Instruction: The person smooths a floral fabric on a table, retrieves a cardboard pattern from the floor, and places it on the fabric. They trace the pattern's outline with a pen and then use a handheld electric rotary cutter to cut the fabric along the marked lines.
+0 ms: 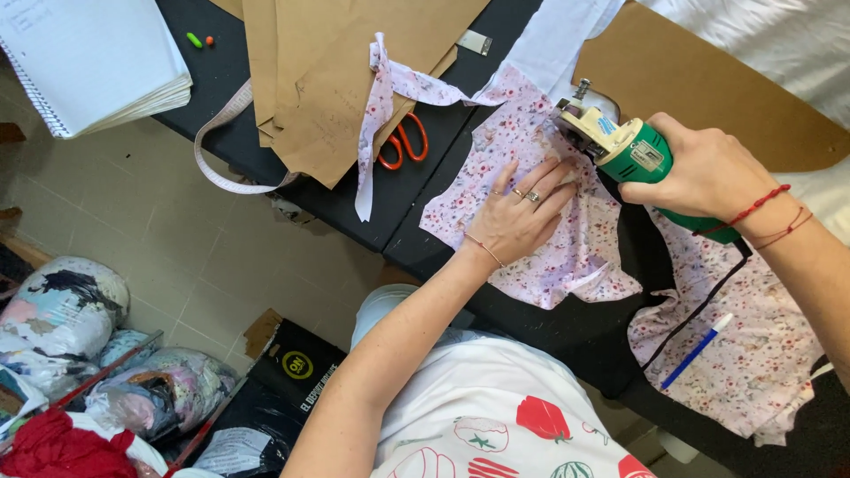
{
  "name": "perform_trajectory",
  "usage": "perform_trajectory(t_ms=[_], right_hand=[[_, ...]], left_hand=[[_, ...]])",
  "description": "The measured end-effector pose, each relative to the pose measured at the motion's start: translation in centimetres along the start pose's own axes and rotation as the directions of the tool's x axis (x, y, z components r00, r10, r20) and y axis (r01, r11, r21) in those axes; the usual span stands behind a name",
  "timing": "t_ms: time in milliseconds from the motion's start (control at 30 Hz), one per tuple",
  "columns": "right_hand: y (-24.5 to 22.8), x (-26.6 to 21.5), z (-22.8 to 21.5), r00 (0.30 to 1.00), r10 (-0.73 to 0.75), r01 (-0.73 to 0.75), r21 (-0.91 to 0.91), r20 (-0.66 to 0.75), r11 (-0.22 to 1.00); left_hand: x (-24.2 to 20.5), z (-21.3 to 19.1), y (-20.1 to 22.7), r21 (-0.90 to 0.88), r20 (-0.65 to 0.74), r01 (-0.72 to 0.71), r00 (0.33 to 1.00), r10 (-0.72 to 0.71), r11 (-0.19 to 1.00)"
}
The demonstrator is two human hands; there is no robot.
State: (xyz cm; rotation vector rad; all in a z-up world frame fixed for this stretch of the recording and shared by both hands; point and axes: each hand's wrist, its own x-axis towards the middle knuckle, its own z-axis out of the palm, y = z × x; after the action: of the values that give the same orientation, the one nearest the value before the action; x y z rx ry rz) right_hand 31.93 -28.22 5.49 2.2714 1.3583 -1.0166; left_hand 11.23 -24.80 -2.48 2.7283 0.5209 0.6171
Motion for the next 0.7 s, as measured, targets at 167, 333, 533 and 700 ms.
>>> perform_trajectory(t_ms=[167,333,533,700], right_hand=[[0.7,1.1,-2.2,0.992,-0.014,0.041,-0.221,0.124,0.974],[1.5,2.8,-3.1,0.989,-0.108,0.14,-0.374,0.106,0.917],[2.0,5.7,-3.1,0.971,-0.218,0.239,-0.48,0.102,0.844],[1.7,6.1,-3.4,0.957,-0.268,0.281,-0.564,0.108,0.777]], left_hand=[[-0.3,-0.2,0.0,0.04,0.088,0.068,0.994,-0.071,0.997],[0.0,-0.7,-0.1,0.007,0.063,0.065,0.996,-0.066,0.998],[0.0,-0.8,-0.1,0.037,0.03,0.06,0.998,-0.061,0.998],[0.1,-0.9,-0.3,-0.004,0.013,0.048,0.999,-0.048,0.999]])
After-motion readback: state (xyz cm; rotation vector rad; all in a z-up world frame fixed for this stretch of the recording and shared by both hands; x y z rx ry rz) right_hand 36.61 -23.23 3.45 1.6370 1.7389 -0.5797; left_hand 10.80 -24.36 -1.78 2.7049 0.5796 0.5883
